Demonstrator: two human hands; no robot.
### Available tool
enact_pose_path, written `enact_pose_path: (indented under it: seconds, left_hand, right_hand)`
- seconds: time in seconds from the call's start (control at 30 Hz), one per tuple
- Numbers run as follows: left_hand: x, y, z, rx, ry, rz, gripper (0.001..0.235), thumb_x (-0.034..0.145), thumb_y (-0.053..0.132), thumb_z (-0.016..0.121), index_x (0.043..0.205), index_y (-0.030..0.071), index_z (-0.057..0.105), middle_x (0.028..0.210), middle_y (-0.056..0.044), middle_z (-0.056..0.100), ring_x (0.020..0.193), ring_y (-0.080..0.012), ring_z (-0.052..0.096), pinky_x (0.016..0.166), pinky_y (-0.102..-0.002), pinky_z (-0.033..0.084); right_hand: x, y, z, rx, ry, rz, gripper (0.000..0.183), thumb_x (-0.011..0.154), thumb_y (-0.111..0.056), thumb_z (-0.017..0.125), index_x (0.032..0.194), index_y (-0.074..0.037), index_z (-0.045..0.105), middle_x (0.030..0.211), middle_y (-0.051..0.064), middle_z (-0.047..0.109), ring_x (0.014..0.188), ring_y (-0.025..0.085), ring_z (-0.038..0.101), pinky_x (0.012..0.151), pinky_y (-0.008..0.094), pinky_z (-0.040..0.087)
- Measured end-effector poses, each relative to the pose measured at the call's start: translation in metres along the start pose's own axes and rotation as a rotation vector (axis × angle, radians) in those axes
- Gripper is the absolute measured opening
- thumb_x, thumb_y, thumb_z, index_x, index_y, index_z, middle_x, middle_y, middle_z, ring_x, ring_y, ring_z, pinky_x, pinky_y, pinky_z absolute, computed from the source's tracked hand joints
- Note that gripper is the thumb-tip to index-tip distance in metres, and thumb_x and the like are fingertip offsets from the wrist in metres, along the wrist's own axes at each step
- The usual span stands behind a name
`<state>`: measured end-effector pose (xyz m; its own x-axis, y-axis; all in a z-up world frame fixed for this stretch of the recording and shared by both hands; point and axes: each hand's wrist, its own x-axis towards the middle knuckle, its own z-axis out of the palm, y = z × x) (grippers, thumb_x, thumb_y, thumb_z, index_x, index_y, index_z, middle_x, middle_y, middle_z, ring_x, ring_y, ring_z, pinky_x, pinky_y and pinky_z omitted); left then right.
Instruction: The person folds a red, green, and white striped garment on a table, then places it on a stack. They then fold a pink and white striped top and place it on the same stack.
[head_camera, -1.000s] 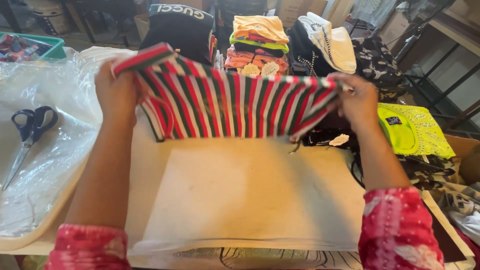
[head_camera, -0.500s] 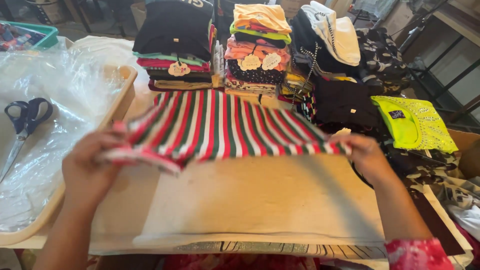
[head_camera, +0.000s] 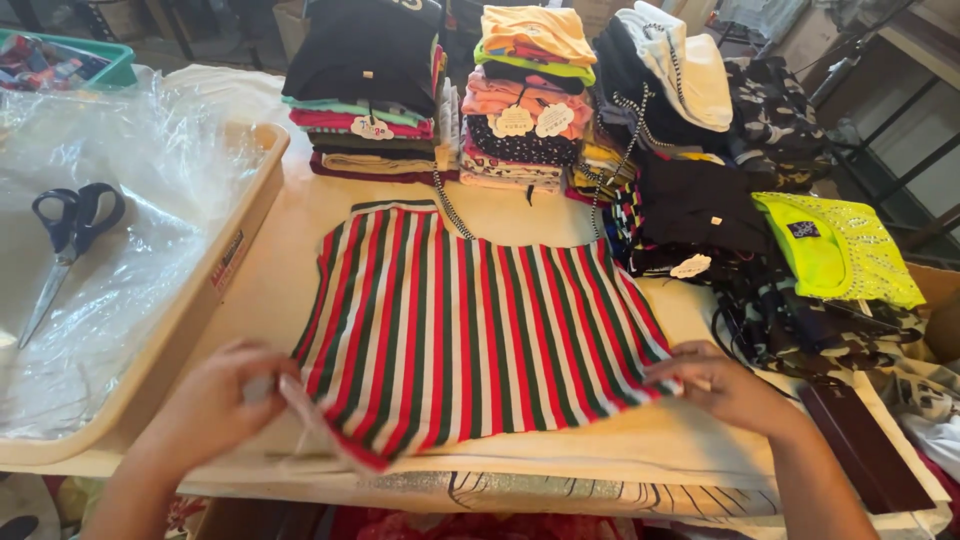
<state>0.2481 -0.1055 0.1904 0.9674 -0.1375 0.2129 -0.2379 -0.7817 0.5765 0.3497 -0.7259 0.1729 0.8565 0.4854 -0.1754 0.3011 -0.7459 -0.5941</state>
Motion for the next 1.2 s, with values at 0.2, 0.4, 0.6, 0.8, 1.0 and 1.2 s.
enact_pose_path:
  seconds: [0.2, 0.4, 0.6, 0.8, 1.0, 1.2]
  left_hand:
    - [0.076, -0.066, 0.047, -0.252, 0.131, -0.288, 0.037, 0.099, 0.034, 0.056, 0.117, 0.004, 0.068, 0.099, -0.016, 0.072, 0.09, -0.0251, 0.07, 0.08, -0.038, 0.053]
    - [0.083, -0.034, 0.042, -0.294, 0.141, -0.458, 0.066, 0.096, 0.045, 0.062, 0.146, 0.006, 0.046, 0.107, -0.022, 0.072, 0.093, -0.0284, 0.07, 0.079, -0.041, 0.056]
    - [0.051, -0.018, 0.046, -0.277, 0.111, -0.378, 0.078, 0.088, 0.032, 0.069, 0.154, 0.011, 0.034, 0.091, -0.019, 0.073, 0.081, -0.0261, 0.073, 0.074, -0.04, 0.056]
    - [0.055, -0.003, 0.052, -0.107, 0.207, -0.291, 0.058, 0.097, 0.023, 0.061, 0.152, 0.019, 0.044, 0.086, -0.019, 0.069, 0.081, -0.0344, 0.07, 0.074, -0.046, 0.054]
    - [0.057, 0.016, 0.042, 0.068, 0.309, -0.16, 0.05, 0.095, 0.029, 0.064, 0.142, 0.017, 0.053, 0.11, -0.018, 0.071, 0.097, -0.0379, 0.069, 0.082, -0.049, 0.054]
    - [0.049, 0.002, 0.048, 0.214, 0.181, -0.233, 0.064, 0.083, 0.04, 0.075, 0.139, 0.017, 0.055, 0.113, -0.015, 0.071, 0.103, -0.0363, 0.068, 0.085, -0.049, 0.054]
  right_hand:
    - [0.058, 0.066, 0.012, 0.289, 0.338, 0.072, 0.018, 0.097, -0.014, 0.065, 0.111, -0.011, 0.076, 0.101, 0.002, 0.069, 0.095, 0.016, 0.061, 0.086, 0.032, 0.051]
    - [0.076, 0.043, 0.024, 0.462, 0.442, 0.307, 0.028, 0.1, -0.031, 0.065, 0.107, -0.006, 0.075, 0.088, -0.001, 0.071, 0.084, 0.01, 0.061, 0.079, 0.026, 0.049]
    - [0.079, 0.056, 0.036, 0.336, 0.555, 0.099, 0.027, 0.098, -0.03, 0.067, 0.1, -0.003, 0.07, 0.085, 0.0, 0.066, 0.078, 0.01, 0.058, 0.072, 0.027, 0.049]
    - [0.09, 0.047, 0.043, 0.507, 0.621, 0.006, 0.021, 0.107, -0.026, 0.055, 0.104, -0.006, 0.061, 0.085, -0.003, 0.061, 0.08, 0.005, 0.052, 0.073, 0.024, 0.046]
    - [0.081, 0.045, 0.04, 0.358, 0.713, 0.019, 0.019, 0.108, -0.025, 0.057, 0.105, -0.006, 0.06, 0.085, -0.001, 0.062, 0.081, 0.006, 0.053, 0.075, 0.022, 0.046]
    - [0.052, 0.021, 0.033, 0.296, 0.528, 0.312, 0.024, 0.098, -0.021, 0.066, 0.118, -0.011, 0.059, 0.071, 0.004, 0.063, 0.063, 0.014, 0.053, 0.058, 0.033, 0.044]
